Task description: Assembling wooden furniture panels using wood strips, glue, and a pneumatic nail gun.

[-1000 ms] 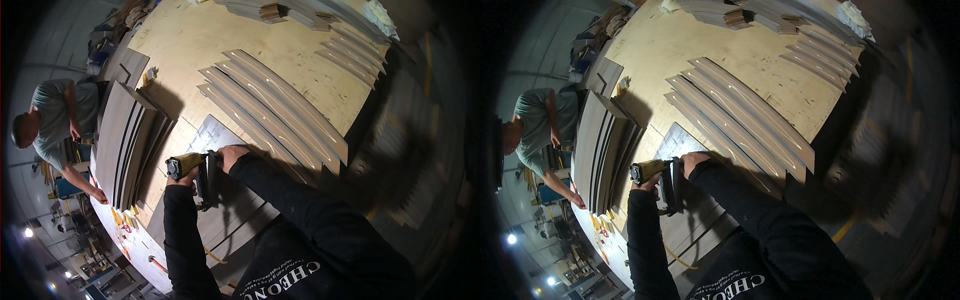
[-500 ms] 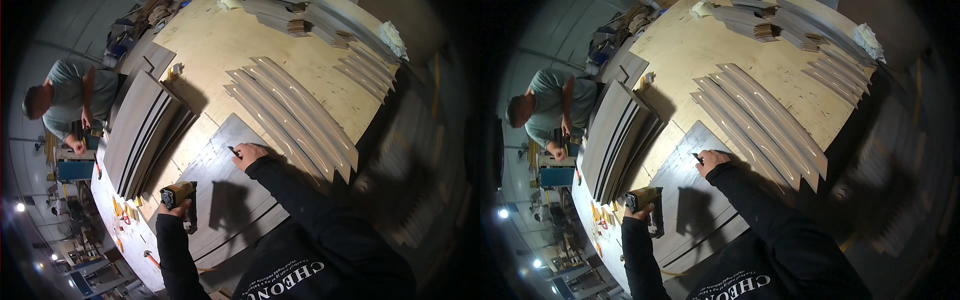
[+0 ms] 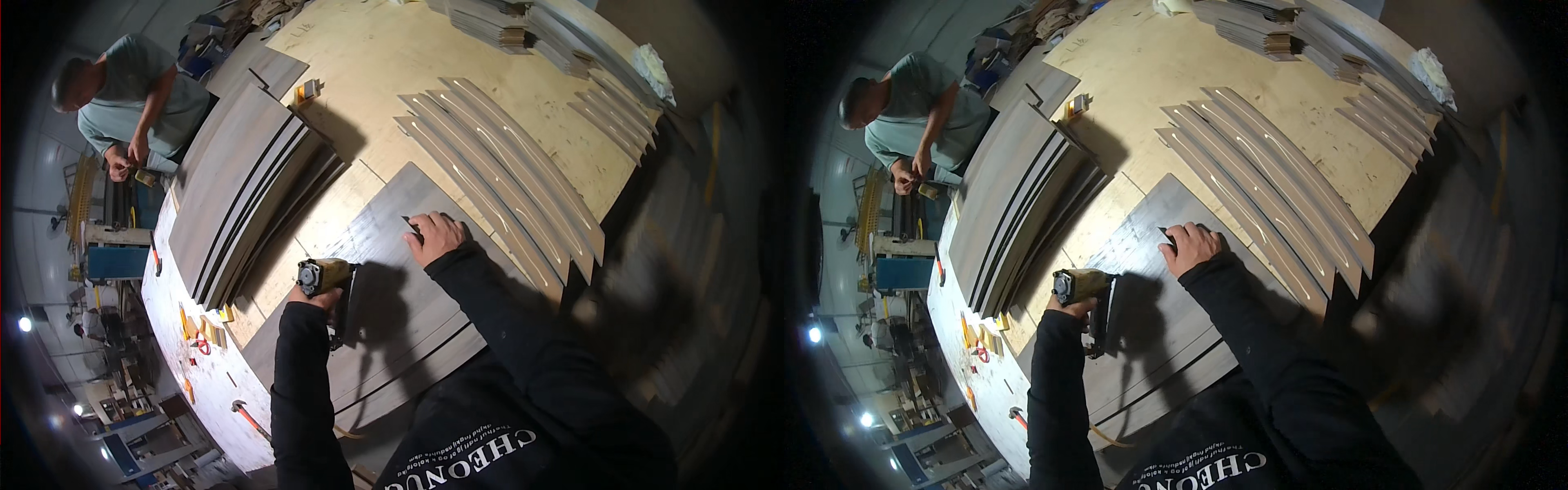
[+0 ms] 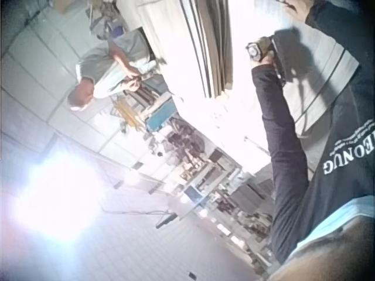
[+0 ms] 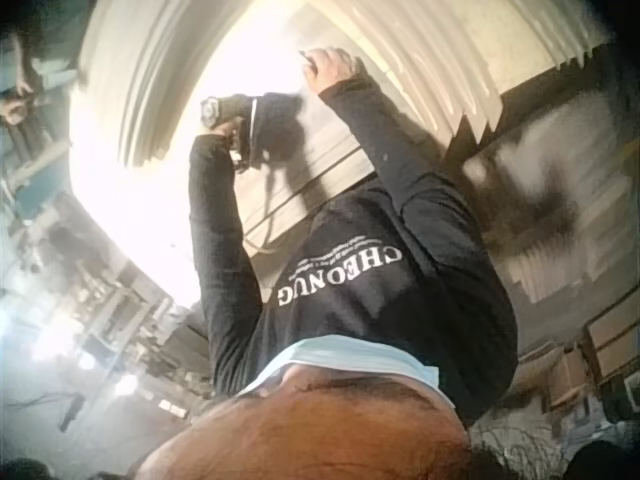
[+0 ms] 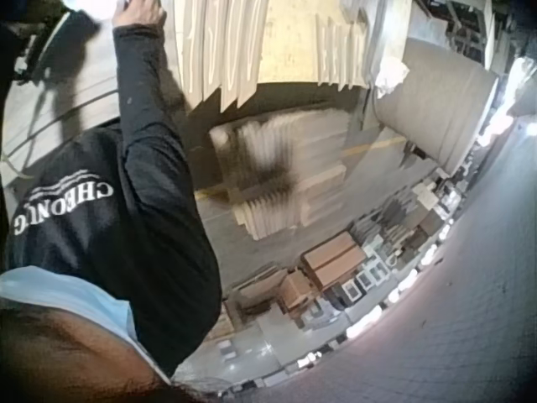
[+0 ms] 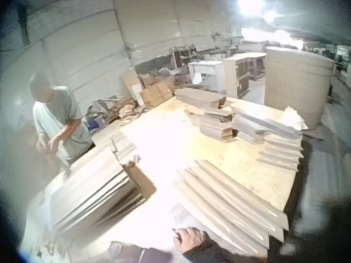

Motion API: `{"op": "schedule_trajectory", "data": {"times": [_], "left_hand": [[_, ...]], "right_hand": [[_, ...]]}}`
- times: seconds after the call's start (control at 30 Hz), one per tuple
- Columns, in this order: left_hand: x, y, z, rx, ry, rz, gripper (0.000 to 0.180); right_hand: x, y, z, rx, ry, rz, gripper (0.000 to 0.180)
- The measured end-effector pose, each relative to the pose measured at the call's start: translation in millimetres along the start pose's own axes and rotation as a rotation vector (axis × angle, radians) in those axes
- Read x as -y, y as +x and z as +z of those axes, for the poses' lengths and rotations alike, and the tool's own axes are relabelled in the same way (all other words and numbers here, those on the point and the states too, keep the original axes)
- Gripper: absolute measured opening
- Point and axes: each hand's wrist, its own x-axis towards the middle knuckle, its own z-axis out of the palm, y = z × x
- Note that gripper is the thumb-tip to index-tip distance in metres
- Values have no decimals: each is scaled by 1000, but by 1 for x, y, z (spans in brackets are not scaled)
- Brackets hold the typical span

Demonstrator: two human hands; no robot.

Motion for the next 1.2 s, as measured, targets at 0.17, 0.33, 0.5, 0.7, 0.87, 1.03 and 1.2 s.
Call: {"op": "schedule_trajectory", "data": {"times": [0.17, 0.33, 0.5, 0.7, 0.87, 1.03, 1.2], "left_hand": [[-2, 2, -6, 82, 9, -33, 32], [4, 6, -9, 58, 26, 1, 33], [7, -32, -49, 31, -107, -27, 32], [56, -46, -83, -78, -134, -147, 30], [80, -42, -85, -83, -115, -213, 32], [89, -38, -88, -53, -122, -231, 31], [98, -39, -87, -95, -153, -136, 28]], "right_hand": [[0, 0, 0, -3, 10, -2, 25], [-2, -3, 5, -38, 8, -17, 24], [-2, -2, 2, -7, 4, 17, 24], [1, -1, 4, -7, 3, 5, 24], [-1, -2, 6, 5, -24, 9, 26], [-1, -2, 7, -67, -29, -66, 24], [2, -2, 6, -37, -28, -45, 24]]}}
